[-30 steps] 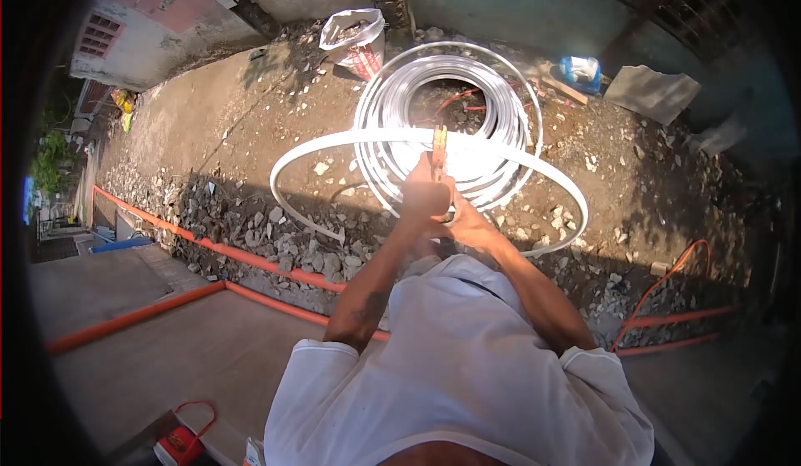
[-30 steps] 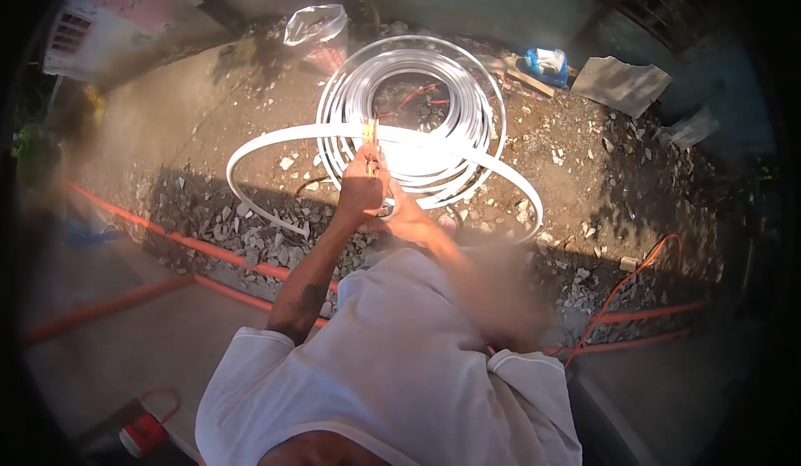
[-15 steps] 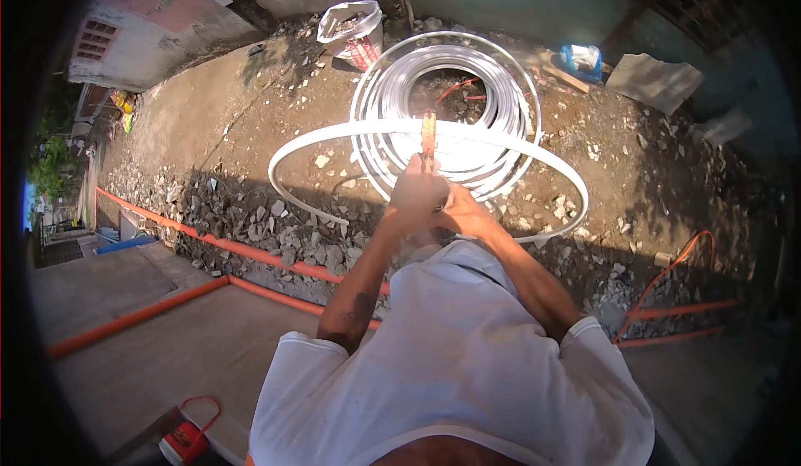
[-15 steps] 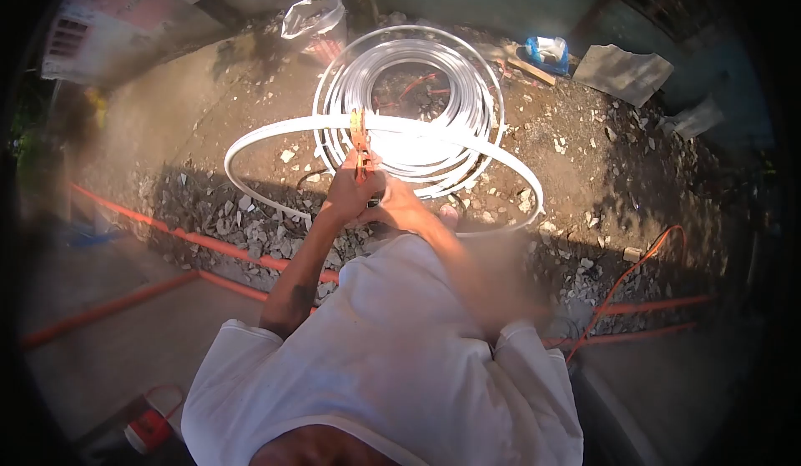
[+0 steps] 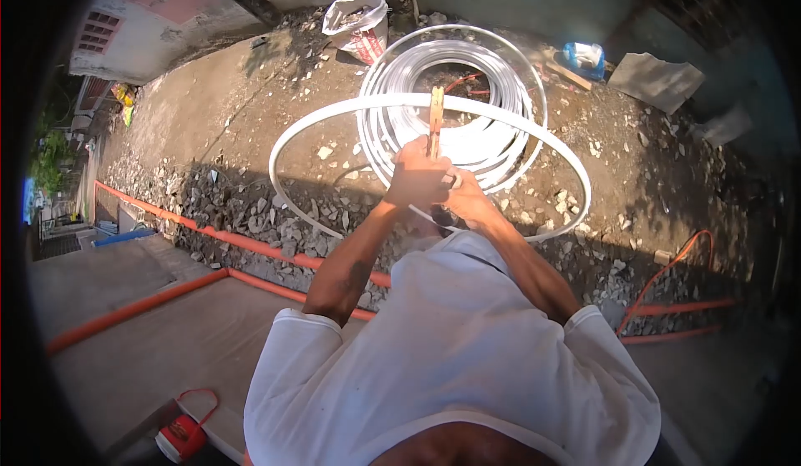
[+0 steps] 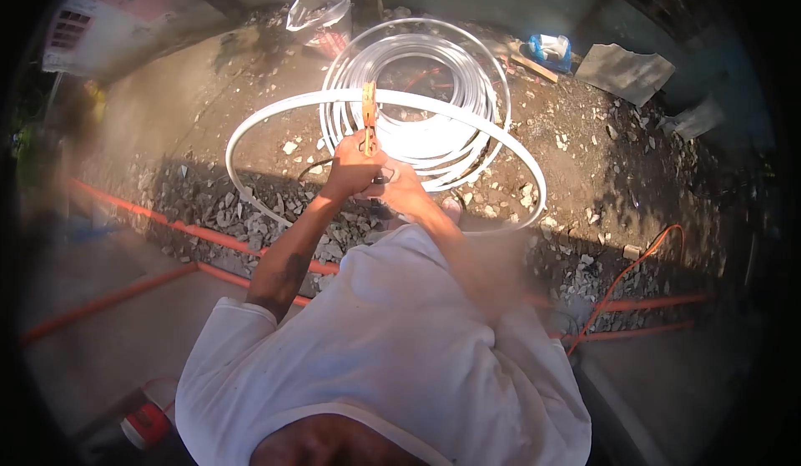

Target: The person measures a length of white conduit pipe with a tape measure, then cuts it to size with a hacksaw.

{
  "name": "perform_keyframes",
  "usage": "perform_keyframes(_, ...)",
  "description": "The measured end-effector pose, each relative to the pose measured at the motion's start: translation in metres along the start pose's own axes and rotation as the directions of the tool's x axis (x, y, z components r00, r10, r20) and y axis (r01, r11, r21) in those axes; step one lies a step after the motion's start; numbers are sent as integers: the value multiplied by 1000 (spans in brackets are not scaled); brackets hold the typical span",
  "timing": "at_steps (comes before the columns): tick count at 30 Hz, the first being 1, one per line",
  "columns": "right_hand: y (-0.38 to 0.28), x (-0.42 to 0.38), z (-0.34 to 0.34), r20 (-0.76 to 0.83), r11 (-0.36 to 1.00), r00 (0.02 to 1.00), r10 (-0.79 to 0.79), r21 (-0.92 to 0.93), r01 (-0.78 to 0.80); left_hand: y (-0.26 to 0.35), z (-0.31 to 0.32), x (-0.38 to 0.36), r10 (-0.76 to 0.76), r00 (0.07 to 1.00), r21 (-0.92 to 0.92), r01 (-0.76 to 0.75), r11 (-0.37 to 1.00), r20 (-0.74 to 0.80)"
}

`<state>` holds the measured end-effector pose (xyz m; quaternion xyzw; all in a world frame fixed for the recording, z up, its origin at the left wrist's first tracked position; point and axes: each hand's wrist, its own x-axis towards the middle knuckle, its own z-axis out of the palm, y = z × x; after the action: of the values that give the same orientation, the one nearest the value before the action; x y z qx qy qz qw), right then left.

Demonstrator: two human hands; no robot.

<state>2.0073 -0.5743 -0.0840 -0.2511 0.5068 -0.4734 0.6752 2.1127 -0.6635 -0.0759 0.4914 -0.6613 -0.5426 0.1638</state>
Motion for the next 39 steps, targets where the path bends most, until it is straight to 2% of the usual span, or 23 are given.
perform_keyframes(2, -16, -9, 6, -59, 980, 997, 50, -189, -60, -11, 0, 8, 7, 999, 140, -2, 990, -38)
perform_keyframes(5, -16, -4, -3, -99, 897, 994, 47, -433, -86, -32, 6, 13, 126, 981, 209, -94, 973, -145)
perform_keyframes(6, -19, -4, -10, -118, 857, 993, 31, -507, -87, -15, 4, 9, 154, 973, 217, -114, 970, -173)
perform_keyframes(7, -20, -10, -18, -224, 880, 974, -15, -465, -94, 1, -2, 4, -155, 986, 64, 159, 985, -51)
perform_keyframes(10, -78, -40, -17, -382, 735, 912, -147, -659, -157, -37, -7, 17, 40, 977, 64, -27, 998, -208)
perform_keyframes(11, -82, -33, -20, -336, 677, 872, -355, -736, -8, -35, -13, 18, -42, 988, 24, 46, 999, -150)
perform_keyframes(12, -88, -23, -23, -272, 584, 792, -547, -801, 128, -43, -15, 20, -44, 986, -21, 41, 999, -159)
perform_keyframes(13, -95, -12, -26, -194, 459, 670, -717, -854, 244, -60, -15, 27, -39, 985, -63, 29, 998, -167)
perform_keyframes(14, -94, 6, -36, -209, 526, 761, -614, -828, 197, -75, -14, 34, -34, 985, -107, 16, 994, -172)
perform_keyframes(16, -77, 42, -56, -205, 628, 908, -365, -774, 78, -109, -12, 37, 160, 977, -56, -169, 984, -143)
perform_keyframes(17, -82, 44, -55, -229, 701, 938, -262, -713, 22, -135, -8, 42, 289, 945, -12, -294, 956, -151)
perform_keyframes(19, -88, 46, -51, -246, 810, 969, -30, -574, -120, -167, -3, 39, 216, 966, -10, -220, 975, -138)
perform_keyframes(20, -73, 55, -61, -242, 803, 970, 16, -574, -157, -182, 0, 38, 180, 975, -8, -182, 983, -132)
perform_keyframes(21, -48, 70, -78, -239, 794, 969, 60, -577, -192, -146, -2, 18, -2, 989, -142, -19, 990, -145)
perform_keyframes(22, -47, 69, -76, -241, 788, 969, 58, -585, -193, -124, -4, 9, -179, 974, -276, 135, 951, -138)
perform_keyframes(23, -49, 65, -71, -243, 781, 968, 56, -593, -194, -132, -5, 8, 25, 989, -75, -36, 996, -144)
perform_keyframes(24, -48, 60, -66, -254, 744, 967, 28, -641, -190, -141, -6, 7, 228, 963, 127, -210, 969, -145)
perform_keyframes(27, -45, 54, -56, -312, 631, 948, -69, -749, -201, -141, -1, 2, 233, 954, 216, -192, 957, -188)
perform_keyframes(34, -41, 53, -58, -329, 596, 935, -132, -780, -190, -148, -3, 11, 284, 952, 295, -240, 925, -115)
perform_keyframes(37, -49, 51, -61, -326, 597, 939, -108, -777, -201, -114, -4, 1, 369, 922, 325, -316, 891, -117)
perform_keyframes(39, -45, 55, -65, -323, 596, 938, -127, -781, -188, -109, -6, 1, 325, 936, 312, -270, 911, -137)
